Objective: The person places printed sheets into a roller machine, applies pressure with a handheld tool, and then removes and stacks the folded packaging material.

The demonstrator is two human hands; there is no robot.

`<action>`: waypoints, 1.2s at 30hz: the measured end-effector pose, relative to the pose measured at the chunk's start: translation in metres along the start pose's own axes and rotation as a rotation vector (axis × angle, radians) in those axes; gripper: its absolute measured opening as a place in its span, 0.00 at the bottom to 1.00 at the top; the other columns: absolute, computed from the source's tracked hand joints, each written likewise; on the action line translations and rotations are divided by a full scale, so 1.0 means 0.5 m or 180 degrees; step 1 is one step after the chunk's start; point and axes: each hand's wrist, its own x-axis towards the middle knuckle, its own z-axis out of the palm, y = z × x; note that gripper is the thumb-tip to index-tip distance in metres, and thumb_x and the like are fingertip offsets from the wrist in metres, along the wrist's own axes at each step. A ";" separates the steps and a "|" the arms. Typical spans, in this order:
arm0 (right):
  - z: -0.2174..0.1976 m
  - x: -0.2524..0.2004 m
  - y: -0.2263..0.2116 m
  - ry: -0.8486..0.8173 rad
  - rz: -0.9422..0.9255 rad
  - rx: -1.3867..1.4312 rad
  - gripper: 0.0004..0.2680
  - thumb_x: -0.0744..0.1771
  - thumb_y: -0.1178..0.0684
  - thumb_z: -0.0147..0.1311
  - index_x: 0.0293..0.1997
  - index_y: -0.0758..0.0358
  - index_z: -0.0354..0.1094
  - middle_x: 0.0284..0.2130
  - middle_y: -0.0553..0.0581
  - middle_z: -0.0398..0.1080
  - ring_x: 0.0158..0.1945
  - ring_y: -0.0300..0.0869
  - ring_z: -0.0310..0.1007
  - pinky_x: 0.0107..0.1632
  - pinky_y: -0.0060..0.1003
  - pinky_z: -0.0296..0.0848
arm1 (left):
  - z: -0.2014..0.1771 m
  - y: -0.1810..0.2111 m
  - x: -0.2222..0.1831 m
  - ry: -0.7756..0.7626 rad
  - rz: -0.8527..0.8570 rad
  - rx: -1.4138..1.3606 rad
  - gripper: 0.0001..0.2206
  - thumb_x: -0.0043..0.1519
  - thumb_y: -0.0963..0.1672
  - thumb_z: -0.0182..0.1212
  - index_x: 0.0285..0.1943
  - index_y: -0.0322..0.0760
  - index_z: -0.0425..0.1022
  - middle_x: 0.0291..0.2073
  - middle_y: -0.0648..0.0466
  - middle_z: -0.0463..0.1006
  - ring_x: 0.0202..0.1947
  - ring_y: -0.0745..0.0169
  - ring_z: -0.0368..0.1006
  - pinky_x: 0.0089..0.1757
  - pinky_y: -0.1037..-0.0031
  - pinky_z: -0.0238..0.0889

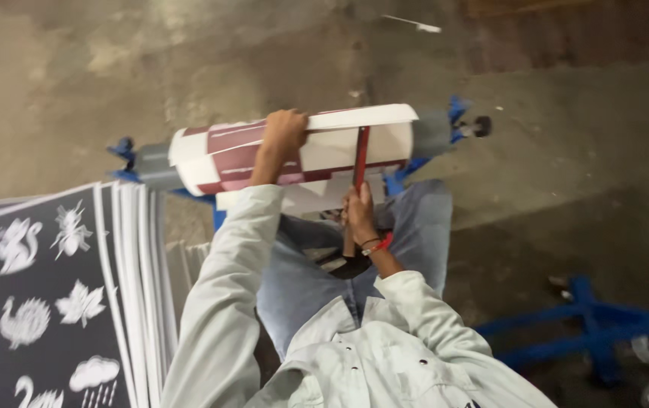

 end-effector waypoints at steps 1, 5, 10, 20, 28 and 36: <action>0.036 0.005 0.024 -0.0021 0.0108 -0.0108 0.06 0.72 0.47 0.44 0.45 0.55 0.57 0.22 0.49 0.61 0.15 0.35 0.58 0.16 0.34 0.60 | 0.001 0.002 -0.002 0.0145 0.0008 -0.0003 0.04 0.51 0.42 0.66 0.32 0.37 0.80 0.30 0.43 0.80 0.32 0.41 0.78 0.33 0.55 0.70; 0.163 -0.010 0.105 -0.1146 0.1021 0.0816 0.09 0.70 0.42 0.46 0.47 0.54 0.61 0.23 0.51 0.64 0.16 0.40 0.62 0.16 0.39 0.63 | -0.001 0.022 -0.006 0.0272 0.0228 -0.0013 0.06 0.48 0.41 0.64 0.32 0.35 0.79 0.32 0.43 0.80 0.34 0.41 0.78 0.35 0.55 0.70; 0.293 -0.067 0.147 -0.2006 0.1429 0.0296 0.08 0.71 0.44 0.46 0.46 0.54 0.61 0.22 0.51 0.64 0.15 0.39 0.61 0.16 0.37 0.62 | -0.002 0.035 -0.030 0.0447 0.0333 0.0122 0.05 0.51 0.41 0.62 0.32 0.33 0.79 0.36 0.42 0.80 0.32 0.43 0.78 0.32 0.57 0.71; 0.068 -0.146 0.082 -0.1594 0.0995 -0.0059 0.05 0.71 0.46 0.47 0.45 0.52 0.61 0.21 0.50 0.62 0.14 0.37 0.59 0.17 0.34 0.60 | 0.076 0.030 -0.045 0.0538 -0.0251 0.0884 0.25 0.61 0.48 0.58 0.65 0.30 0.67 0.57 0.35 0.73 0.57 0.36 0.70 0.55 0.43 0.61; -0.091 -0.058 0.001 0.0261 -0.0327 0.0823 0.04 0.72 0.49 0.46 0.44 0.54 0.60 0.24 0.49 0.64 0.19 0.36 0.62 0.21 0.33 0.64 | 0.050 0.025 0.005 0.0568 -0.0385 0.0276 0.23 0.58 0.49 0.62 0.60 0.34 0.71 0.52 0.44 0.78 0.52 0.40 0.72 0.53 0.49 0.62; -0.096 0.163 -0.127 0.0414 -0.0610 0.1225 0.04 0.70 0.50 0.46 0.43 0.56 0.59 0.22 0.53 0.65 0.17 0.43 0.64 0.20 0.39 0.67 | 0.051 0.041 -0.023 0.0755 -0.0352 0.0430 0.20 0.59 0.45 0.62 0.61 0.34 0.72 0.52 0.45 0.79 0.52 0.43 0.74 0.54 0.54 0.63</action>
